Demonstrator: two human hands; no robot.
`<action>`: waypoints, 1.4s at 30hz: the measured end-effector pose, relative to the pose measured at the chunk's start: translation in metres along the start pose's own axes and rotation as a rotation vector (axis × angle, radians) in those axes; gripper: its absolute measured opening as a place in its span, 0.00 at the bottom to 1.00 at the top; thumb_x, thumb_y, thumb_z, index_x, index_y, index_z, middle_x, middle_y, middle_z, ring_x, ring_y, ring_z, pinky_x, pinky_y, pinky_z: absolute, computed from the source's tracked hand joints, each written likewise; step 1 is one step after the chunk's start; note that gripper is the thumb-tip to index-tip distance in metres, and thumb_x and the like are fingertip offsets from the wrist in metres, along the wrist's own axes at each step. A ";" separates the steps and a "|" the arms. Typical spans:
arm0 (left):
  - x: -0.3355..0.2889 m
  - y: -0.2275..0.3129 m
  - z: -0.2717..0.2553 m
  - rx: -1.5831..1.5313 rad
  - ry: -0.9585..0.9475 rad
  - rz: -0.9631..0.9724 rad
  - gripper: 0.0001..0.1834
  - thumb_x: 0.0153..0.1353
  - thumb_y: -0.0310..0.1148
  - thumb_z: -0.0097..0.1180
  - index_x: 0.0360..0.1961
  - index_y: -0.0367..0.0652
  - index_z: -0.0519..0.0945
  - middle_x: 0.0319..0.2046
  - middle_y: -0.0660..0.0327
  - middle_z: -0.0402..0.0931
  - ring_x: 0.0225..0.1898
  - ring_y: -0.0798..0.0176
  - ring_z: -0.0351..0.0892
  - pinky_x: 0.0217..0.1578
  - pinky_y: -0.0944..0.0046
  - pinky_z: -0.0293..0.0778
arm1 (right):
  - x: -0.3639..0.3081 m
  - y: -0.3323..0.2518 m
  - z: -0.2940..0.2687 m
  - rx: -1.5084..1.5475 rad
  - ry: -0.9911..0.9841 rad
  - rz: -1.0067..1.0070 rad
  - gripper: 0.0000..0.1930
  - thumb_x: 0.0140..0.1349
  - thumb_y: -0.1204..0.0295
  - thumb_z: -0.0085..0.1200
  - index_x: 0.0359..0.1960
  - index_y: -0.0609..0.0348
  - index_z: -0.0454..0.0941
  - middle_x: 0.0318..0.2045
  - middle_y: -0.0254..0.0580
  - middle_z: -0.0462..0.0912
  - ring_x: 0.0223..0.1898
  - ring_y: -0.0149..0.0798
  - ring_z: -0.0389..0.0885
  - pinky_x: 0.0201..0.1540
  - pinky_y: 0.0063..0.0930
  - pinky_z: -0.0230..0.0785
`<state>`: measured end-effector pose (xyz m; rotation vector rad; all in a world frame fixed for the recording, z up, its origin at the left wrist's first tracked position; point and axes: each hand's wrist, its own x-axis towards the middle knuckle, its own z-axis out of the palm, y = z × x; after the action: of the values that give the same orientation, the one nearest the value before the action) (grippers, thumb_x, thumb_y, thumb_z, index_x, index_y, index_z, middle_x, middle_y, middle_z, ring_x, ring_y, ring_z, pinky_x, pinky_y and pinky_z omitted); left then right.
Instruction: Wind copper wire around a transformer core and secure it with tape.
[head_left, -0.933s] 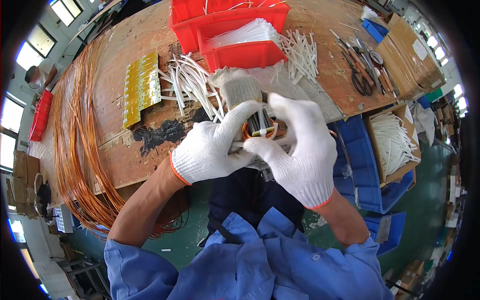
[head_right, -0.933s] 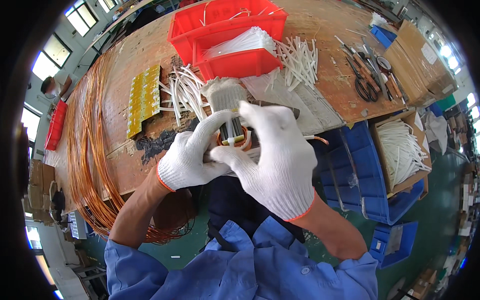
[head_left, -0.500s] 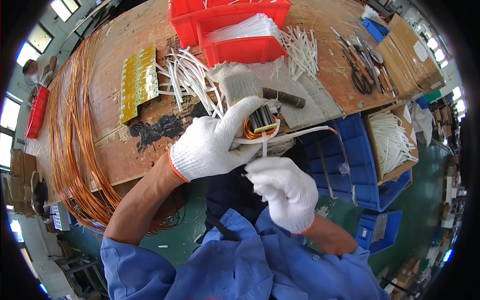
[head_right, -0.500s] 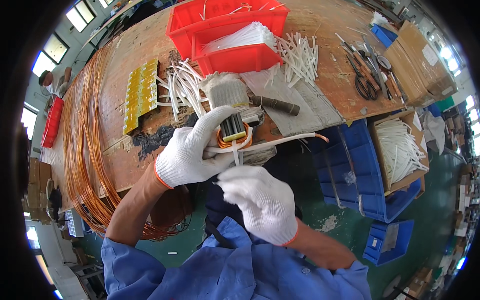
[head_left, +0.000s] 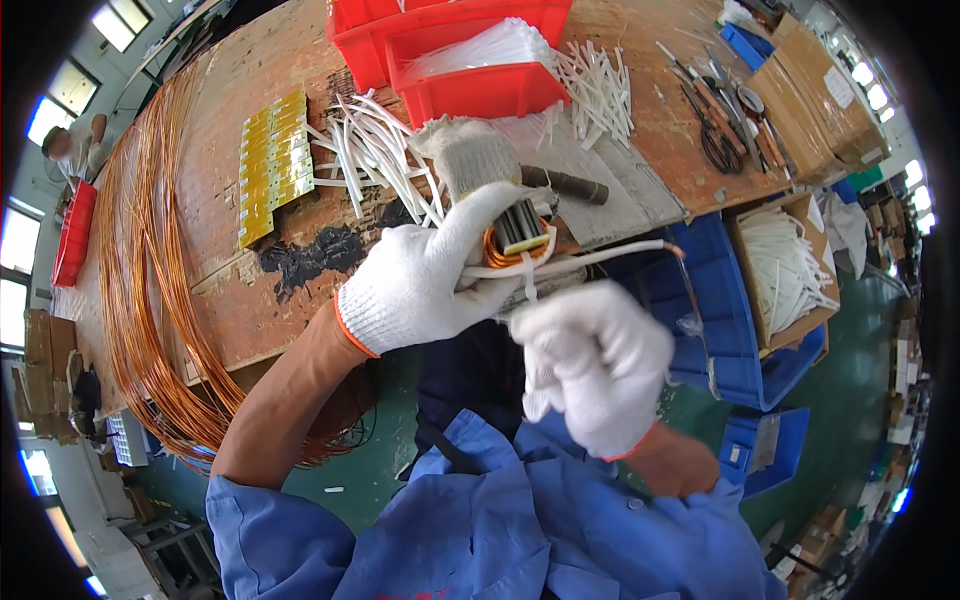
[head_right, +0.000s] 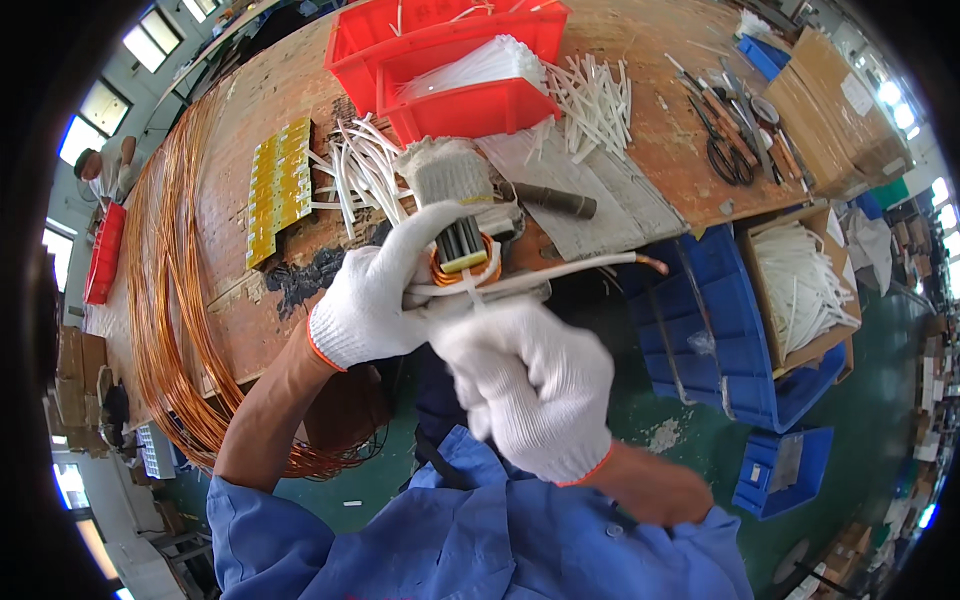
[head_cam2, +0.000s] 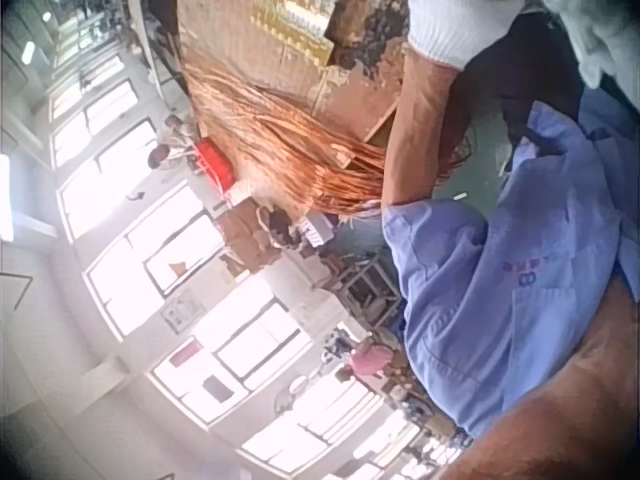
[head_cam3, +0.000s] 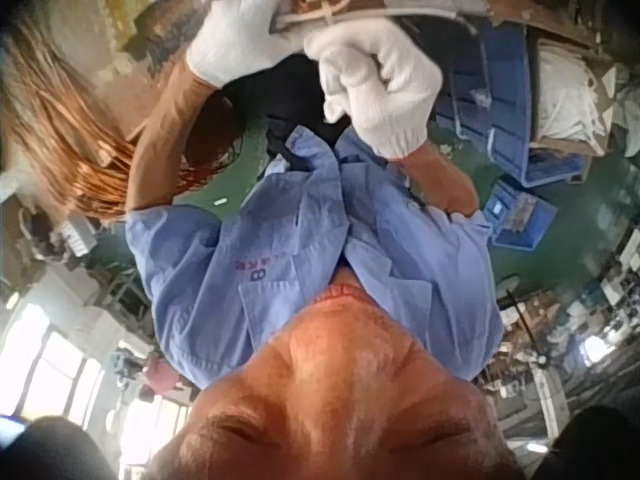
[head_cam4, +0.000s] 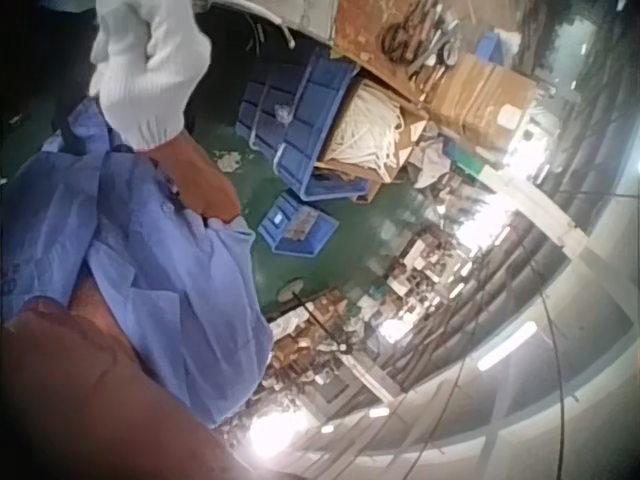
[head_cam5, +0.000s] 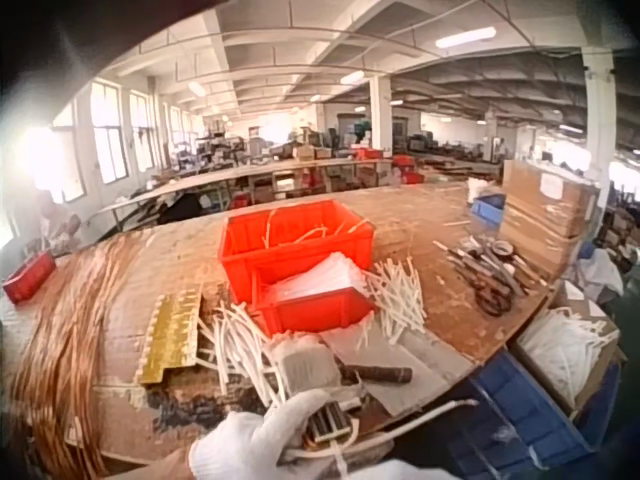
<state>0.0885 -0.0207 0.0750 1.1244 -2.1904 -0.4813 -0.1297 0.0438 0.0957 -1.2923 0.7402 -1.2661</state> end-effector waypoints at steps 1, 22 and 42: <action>0.002 0.001 0.000 0.006 0.007 0.023 0.44 0.64 0.39 0.78 0.77 0.45 0.70 0.27 0.50 0.87 0.32 0.42 0.93 0.34 0.48 0.88 | 0.015 -0.015 0.003 0.021 -0.033 -0.088 0.18 0.85 0.63 0.57 0.46 0.71 0.81 0.20 0.39 0.79 0.15 0.26 0.74 0.18 0.24 0.67; 0.003 0.008 -0.011 0.046 -0.074 -0.038 0.44 0.62 0.38 0.77 0.78 0.46 0.69 0.27 0.52 0.86 0.31 0.44 0.93 0.35 0.51 0.88 | 0.028 0.020 -0.018 -0.542 -0.077 -0.373 0.15 0.70 0.76 0.69 0.58 0.59 0.88 0.41 0.42 0.91 0.28 0.30 0.86 0.31 0.26 0.79; 0.009 0.024 -0.035 0.083 -0.193 -0.132 0.49 0.67 0.62 0.73 0.77 0.39 0.73 0.31 0.53 0.86 0.35 0.51 0.92 0.40 0.54 0.84 | -0.035 0.081 -0.055 -0.079 0.445 -0.133 0.27 0.92 0.58 0.37 0.59 0.73 0.81 0.45 0.49 0.88 0.35 0.31 0.86 0.44 0.26 0.82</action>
<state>0.0932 -0.0159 0.1180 1.3223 -2.3290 -0.5814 -0.1683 0.0471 -0.0003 -1.1465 1.0372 -1.6750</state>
